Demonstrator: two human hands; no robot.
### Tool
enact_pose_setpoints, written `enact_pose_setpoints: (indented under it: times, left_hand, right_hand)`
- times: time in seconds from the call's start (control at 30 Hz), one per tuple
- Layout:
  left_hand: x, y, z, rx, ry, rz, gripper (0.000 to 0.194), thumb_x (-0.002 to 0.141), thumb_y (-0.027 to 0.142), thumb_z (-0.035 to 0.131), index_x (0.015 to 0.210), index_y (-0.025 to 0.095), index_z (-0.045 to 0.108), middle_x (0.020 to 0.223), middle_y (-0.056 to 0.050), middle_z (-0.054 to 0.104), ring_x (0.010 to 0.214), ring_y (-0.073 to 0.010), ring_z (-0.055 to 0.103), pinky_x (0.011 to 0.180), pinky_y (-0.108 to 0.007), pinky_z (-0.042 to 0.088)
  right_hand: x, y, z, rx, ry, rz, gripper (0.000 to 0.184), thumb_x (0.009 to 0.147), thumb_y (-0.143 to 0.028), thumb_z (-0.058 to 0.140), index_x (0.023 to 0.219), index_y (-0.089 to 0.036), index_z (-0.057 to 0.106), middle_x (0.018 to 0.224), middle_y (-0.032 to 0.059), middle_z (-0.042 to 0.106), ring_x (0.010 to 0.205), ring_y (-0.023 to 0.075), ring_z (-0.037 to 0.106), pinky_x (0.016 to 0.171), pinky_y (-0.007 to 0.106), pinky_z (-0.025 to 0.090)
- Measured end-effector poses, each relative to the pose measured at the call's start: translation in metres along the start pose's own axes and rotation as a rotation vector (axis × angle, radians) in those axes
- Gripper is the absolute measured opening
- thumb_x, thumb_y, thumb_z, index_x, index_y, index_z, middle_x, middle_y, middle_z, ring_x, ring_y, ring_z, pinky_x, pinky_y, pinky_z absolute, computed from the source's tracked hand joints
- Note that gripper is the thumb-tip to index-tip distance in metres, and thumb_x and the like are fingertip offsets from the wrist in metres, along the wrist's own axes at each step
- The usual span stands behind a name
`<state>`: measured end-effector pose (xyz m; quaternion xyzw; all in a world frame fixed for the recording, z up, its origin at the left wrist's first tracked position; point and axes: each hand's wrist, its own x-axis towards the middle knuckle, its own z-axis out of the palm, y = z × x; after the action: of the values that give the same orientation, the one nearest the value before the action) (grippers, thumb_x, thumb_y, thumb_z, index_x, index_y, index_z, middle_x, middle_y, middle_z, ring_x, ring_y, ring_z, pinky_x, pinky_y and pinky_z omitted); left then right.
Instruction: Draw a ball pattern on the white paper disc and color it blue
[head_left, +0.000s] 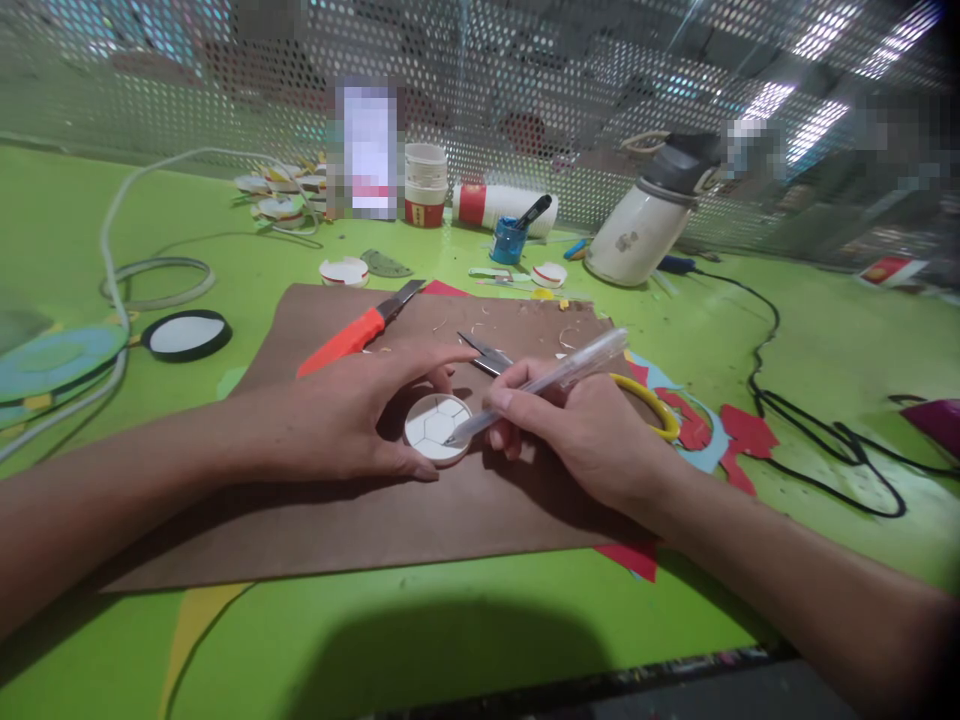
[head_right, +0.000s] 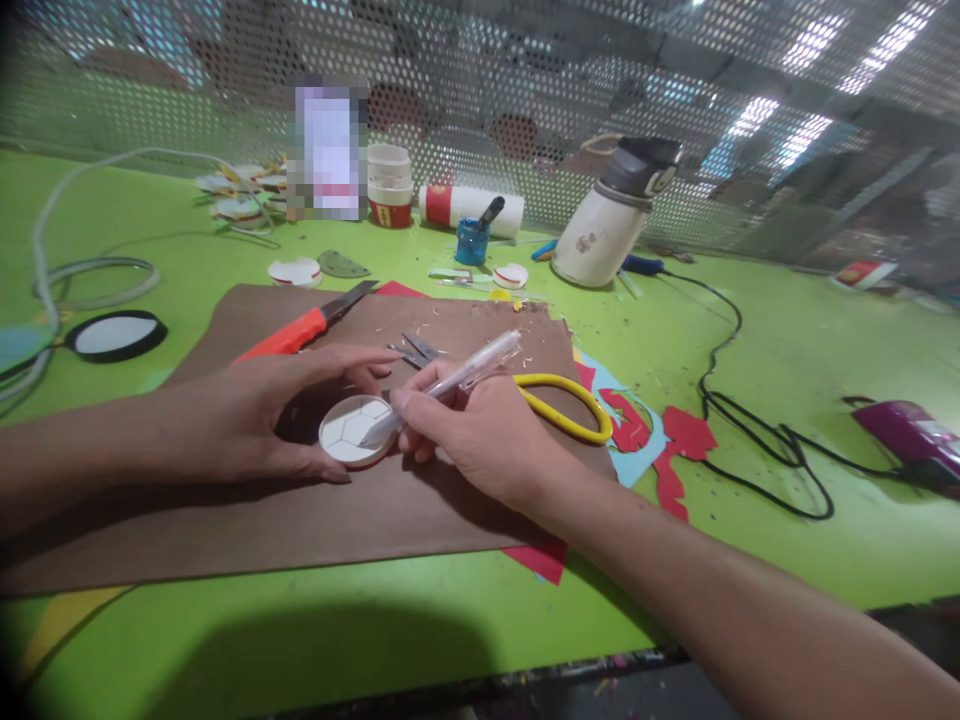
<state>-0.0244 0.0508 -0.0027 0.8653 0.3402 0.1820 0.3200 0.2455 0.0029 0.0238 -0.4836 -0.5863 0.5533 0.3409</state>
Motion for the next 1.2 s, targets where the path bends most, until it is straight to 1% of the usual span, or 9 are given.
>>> enact_pose_setpoints:
  times: [0.13,0.3,0.37,0.5,0.6,0.7,0.87,1.03,1.2]
  left_hand:
    - [-0.0004,-0.0005,-0.0008,0.011,-0.016,-0.044,0.114,0.082,0.075,0.099,0.182,0.047,0.053,0.148,-0.007,0.083,0.137,-0.0442,0.079,0.129,-0.062,0.062]
    - [0.0009,-0.0012,-0.0011,0.014,-0.019,-0.003,0.109,0.084,0.075,0.098,0.181,0.053,0.053,0.146,-0.006,0.084,0.136,-0.0429,0.079,0.128,-0.061,0.063]
    - [0.0011,-0.0017,-0.0013,0.018,-0.018,0.001,0.110,0.084,0.073,0.099,0.182,0.052,0.053,0.147,-0.006,0.084,0.138,-0.0432,0.079,0.130,-0.060,0.062]
    - [-0.0002,-0.0023,-0.0016,0.016,-0.013,-0.009,0.111,0.086,0.072,0.099,0.183,0.048,0.053,0.149,-0.007,0.084,0.139,-0.0430,0.079,0.130,-0.060,0.062]
    - [-0.0009,-0.0025,-0.0011,0.014,-0.008,-0.012,0.112,0.084,0.076,0.099,0.183,0.050,0.053,0.150,-0.006,0.084,0.140,-0.0440,0.079,0.128,-0.059,0.064]
    - [-0.0006,-0.0026,-0.0001,0.015,-0.019,-0.035,0.116,0.083,0.079,0.097,0.185,0.050,0.050,0.153,-0.007,0.082,0.141,-0.0449,0.078,0.125,-0.060,0.066]
    - [0.0010,-0.0019,0.0000,0.017,-0.026,-0.039,0.117,0.080,0.080,0.098,0.183,0.053,0.049,0.152,-0.006,0.082,0.137,-0.0441,0.079,0.128,-0.061,0.064]
    - [0.0004,0.0007,-0.0020,0.019,-0.016,-0.029,0.106,0.084,0.074,0.097,0.179,0.052,0.055,0.148,-0.005,0.082,0.138,-0.0432,0.078,0.126,-0.059,0.064]
    - [0.0003,-0.0027,-0.0006,0.024,-0.022,-0.015,0.108,0.083,0.072,0.099,0.179,0.051,0.055,0.147,-0.006,0.082,0.138,-0.0434,0.078,0.126,-0.059,0.063]
  right_hand:
    - [-0.0007,-0.0027,-0.0007,-0.009,0.000,0.006,0.022,0.096,-0.032,0.085,0.081,-0.024,0.070,0.068,-0.0018,0.077,0.063,0.0145,0.067,0.068,0.030,0.054]
    - [-0.0015,-0.0024,-0.0015,-0.009,-0.036,-0.006,0.023,0.096,-0.034,0.085,0.081,-0.025,0.069,0.068,-0.0022,0.076,0.063,0.0149,0.068,0.067,0.030,0.054]
    - [-0.0013,-0.0016,-0.0012,-0.012,-0.042,-0.005,0.024,0.095,-0.035,0.086,0.081,-0.025,0.070,0.068,-0.0020,0.077,0.063,0.0153,0.068,0.067,0.031,0.054]
    - [-0.0008,-0.0018,0.0000,0.005,-0.025,0.006,0.024,0.093,-0.034,0.089,0.081,-0.025,0.070,0.068,-0.0014,0.077,0.063,0.0162,0.068,0.066,0.031,0.055]
    - [-0.0007,-0.0018,0.0002,-0.008,-0.004,-0.006,0.024,0.094,-0.034,0.088,0.080,-0.025,0.070,0.068,-0.0011,0.077,0.063,0.0161,0.067,0.067,0.032,0.056]
    - [-0.0007,-0.0014,0.0000,-0.007,0.003,-0.014,0.024,0.096,-0.033,0.086,0.081,-0.025,0.070,0.068,-0.0011,0.077,0.063,0.0151,0.066,0.068,0.031,0.055]
    - [-0.0008,-0.0032,0.0009,0.021,-0.004,0.010,0.026,0.095,-0.033,0.089,0.081,-0.024,0.069,0.069,-0.0017,0.076,0.063,0.0143,0.066,0.068,0.030,0.055]
    - [-0.0017,-0.0054,0.0005,0.018,-0.021,0.013,0.023,0.097,-0.027,0.085,0.080,-0.025,0.069,0.067,-0.0023,0.075,0.062,0.0145,0.067,0.068,0.030,0.057]
    - [-0.0017,-0.0047,-0.0003,0.019,-0.049,0.006,0.021,0.095,-0.026,0.085,0.080,-0.024,0.070,0.066,-0.0026,0.075,0.060,0.0147,0.067,0.066,0.030,0.057]
